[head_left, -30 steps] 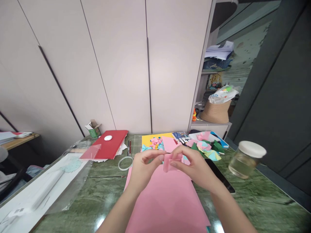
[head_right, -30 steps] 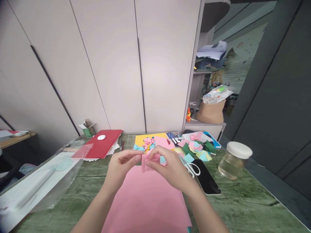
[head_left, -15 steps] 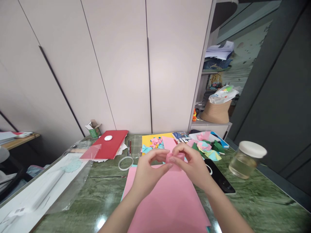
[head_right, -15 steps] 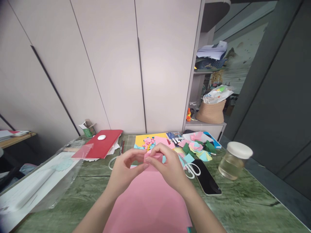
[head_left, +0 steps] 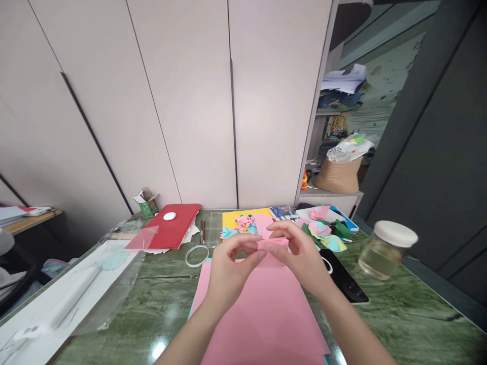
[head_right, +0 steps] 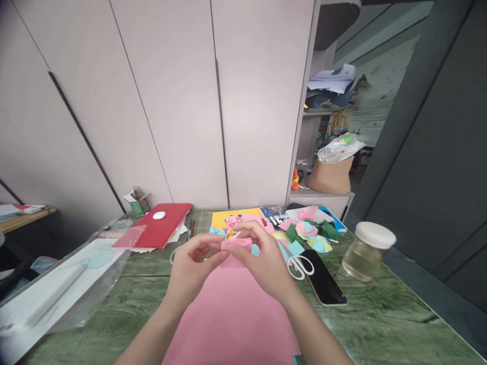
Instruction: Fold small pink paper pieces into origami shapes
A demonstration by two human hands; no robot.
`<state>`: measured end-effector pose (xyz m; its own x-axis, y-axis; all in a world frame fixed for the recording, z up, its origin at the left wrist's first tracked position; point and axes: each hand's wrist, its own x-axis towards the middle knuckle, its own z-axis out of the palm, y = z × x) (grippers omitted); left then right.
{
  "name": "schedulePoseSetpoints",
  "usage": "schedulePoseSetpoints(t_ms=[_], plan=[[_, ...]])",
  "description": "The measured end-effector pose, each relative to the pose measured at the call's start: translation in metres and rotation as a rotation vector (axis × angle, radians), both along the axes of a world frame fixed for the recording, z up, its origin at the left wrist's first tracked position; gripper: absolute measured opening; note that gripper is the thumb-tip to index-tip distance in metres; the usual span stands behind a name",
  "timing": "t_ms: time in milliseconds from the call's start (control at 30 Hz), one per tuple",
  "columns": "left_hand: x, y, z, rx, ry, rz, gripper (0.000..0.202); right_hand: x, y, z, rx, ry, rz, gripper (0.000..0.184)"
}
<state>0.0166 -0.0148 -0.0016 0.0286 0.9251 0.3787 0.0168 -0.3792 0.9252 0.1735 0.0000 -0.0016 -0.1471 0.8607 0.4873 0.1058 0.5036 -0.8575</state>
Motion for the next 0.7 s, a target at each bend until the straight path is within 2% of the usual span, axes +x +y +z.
schedulePoseSetpoints(t_ms=[100, 200, 467, 600, 700], plan=[[-0.001, 0.000, -0.001, -0.004, -0.022, 0.032, 0.018, 0.001, 0.001, 0.002, -0.045, -0.015, 0.056, 0.009], [-0.002, 0.001, -0.001, 0.000, -0.031, 0.026, 0.017, 0.001, 0.001, 0.002, -0.108, 0.013, 0.073, 0.013], [-0.001, 0.000, -0.001, 0.029, -0.051, 0.017, 0.019, -0.003, -0.005, 0.006, -0.110, 0.021, 0.004, 0.017], [0.002, -0.001, -0.001, 0.107, -0.098, 0.033, 0.017, -0.004, -0.009, 0.010, -0.105, 0.018, -0.029, 0.016], [0.003, -0.002, -0.002, 0.210, -0.026, 0.035, 0.016, -0.004, -0.010, 0.010, -0.089, 0.009, -0.040, 0.015]])
